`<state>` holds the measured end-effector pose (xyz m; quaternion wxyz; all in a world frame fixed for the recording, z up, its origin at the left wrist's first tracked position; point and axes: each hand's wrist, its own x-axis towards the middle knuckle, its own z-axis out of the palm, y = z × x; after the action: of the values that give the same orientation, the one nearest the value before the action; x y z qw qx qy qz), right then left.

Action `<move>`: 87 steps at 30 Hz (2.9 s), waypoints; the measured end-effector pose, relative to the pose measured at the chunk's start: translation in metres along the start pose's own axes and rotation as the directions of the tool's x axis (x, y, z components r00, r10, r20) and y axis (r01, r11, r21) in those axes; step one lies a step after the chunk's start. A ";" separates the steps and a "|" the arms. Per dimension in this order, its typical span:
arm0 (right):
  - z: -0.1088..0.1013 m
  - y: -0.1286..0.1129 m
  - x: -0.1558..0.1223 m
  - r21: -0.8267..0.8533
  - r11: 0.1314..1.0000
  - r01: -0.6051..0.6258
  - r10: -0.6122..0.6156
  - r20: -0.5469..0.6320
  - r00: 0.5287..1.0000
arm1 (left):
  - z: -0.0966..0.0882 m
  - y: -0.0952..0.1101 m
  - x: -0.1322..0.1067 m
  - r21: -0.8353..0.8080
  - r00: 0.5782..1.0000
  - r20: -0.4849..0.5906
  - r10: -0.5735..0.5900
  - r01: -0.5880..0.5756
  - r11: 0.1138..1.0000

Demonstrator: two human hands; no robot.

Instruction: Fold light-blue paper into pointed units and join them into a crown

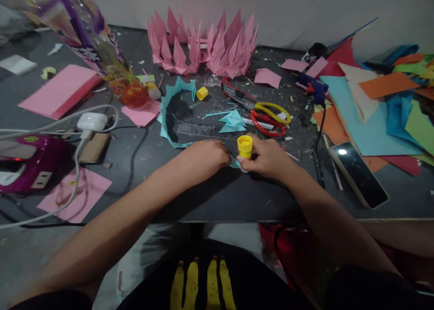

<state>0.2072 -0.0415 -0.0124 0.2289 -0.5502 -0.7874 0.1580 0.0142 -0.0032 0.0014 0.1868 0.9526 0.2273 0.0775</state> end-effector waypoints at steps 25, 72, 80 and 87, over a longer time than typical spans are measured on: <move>-0.052 0.108 0.023 0.924 0.355 0.142 0.701 -0.363 0.614 | -0.010 0.006 0.008 -0.940 0.875 -0.050 -0.481 0.121 0.318; -0.003 -0.017 0.003 0.556 0.826 0.095 0.175 -0.412 0.894 | -0.004 0.008 0.009 -0.990 0.797 -0.122 -0.592 -0.058 0.126; 0.010 -0.016 0.007 0.603 0.797 -0.002 0.259 -0.339 0.905 | -0.015 0.002 0.002 -0.724 0.838 -0.304 -0.453 0.106 0.682; -0.012 0.014 0.011 0.119 0.984 0.133 -0.106 -0.210 0.972 | -0.024 -0.017 -0.005 -0.056 0.956 -0.208 -0.207 0.199 0.978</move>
<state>0.2217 -0.0263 -0.0078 0.3532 -0.4986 -0.7794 0.1387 -0.0029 0.0158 0.0162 0.1848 0.9071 0.3411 0.1632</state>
